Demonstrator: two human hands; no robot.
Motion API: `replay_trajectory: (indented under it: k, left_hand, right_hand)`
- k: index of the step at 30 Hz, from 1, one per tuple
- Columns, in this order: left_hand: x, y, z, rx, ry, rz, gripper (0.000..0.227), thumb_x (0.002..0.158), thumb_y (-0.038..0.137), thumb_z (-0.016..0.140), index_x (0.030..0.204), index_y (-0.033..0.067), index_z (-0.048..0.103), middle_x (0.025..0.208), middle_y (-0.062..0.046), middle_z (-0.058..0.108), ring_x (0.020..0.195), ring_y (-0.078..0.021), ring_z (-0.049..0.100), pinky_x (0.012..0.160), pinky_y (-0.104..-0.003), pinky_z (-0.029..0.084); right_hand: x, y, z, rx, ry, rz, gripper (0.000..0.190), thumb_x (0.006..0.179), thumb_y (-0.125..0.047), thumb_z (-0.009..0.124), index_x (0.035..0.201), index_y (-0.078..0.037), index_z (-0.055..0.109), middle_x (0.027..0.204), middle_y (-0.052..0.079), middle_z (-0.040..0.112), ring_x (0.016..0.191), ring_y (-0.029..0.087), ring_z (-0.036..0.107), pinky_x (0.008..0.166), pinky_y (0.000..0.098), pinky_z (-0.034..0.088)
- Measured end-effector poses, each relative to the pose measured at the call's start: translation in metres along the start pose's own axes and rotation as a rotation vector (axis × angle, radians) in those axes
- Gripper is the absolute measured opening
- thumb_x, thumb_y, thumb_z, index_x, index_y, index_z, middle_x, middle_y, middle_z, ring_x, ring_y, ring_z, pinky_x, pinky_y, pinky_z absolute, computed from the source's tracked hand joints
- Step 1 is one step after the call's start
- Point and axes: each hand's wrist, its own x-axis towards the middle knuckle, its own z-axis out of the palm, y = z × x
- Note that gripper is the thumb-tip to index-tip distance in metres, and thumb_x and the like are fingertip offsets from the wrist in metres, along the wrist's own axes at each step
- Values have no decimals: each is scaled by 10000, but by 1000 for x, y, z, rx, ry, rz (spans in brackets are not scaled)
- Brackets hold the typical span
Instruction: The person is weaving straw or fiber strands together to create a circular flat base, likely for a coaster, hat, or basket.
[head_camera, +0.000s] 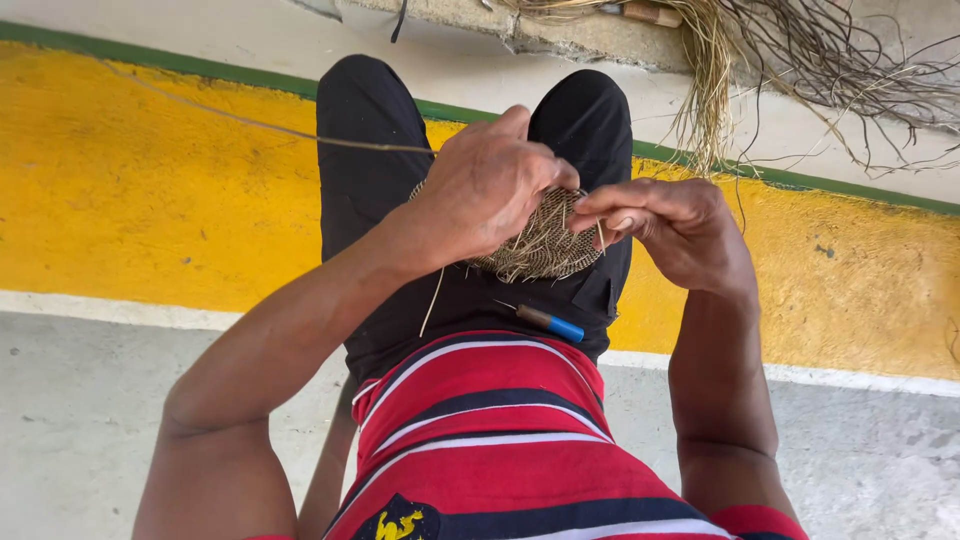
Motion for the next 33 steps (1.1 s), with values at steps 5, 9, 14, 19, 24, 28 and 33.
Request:
replay_trajectory:
  k: [5,9,14,19,24,28,33]
  left_hand:
    - [7,-9,9,27,51,50,201,864,142,750,1043,184,830,859,-12,682,894,-224,586,753,-382,536]
    - [8,-12,12,24,92,67,147,887,155,765,1011,191,835,881,-33,642,920,-228,582,755,-371,542]
    - [10,-12,14,28,44,24,162,894,139,779,1037,193,832,866,-14,638,929,-214,579,755,-377,544]
    - [9,-11,14,77,38,43,232,836,109,774,1039,204,834,871,-12,644,922,-217,578,769,-369,550]
    - [9,-7,16,100,29,34,240,815,110,778,1022,217,835,884,-9,652,930,-220,578,772,-368,550]
    - [10,-7,18,108,25,32,243,823,124,778,1041,217,832,876,-15,644,923,-217,577,772,-363,552]
    - [11,-6,14,97,-17,3,242,831,126,778,1054,202,828,880,-21,640,935,-217,575,760,-367,548]
  right_hand:
    - [3,-1,12,-859,213,-173,137,947,-93,829,986,-36,711,932,71,745,817,152,728,671,293,570]
    - [10,-2,19,-1004,200,-210,248,897,-106,886,902,-25,651,825,70,693,686,159,668,580,306,510]
    - [15,-10,21,-1038,145,-232,246,926,-76,874,914,-44,630,856,60,686,683,144,663,568,296,514]
    - [13,-12,24,-1047,183,-169,226,925,-44,866,916,-42,640,816,50,661,670,131,664,559,293,515]
    - [12,-17,27,-1040,196,-140,207,929,-32,850,933,-45,643,816,41,655,689,119,678,585,281,542]
    - [14,-16,30,-1111,198,-143,202,942,-48,850,932,-48,649,809,40,655,665,129,668,553,291,525]
    - [20,-22,33,-1169,163,-141,217,925,-111,872,969,-40,671,833,47,642,672,155,648,555,320,512]
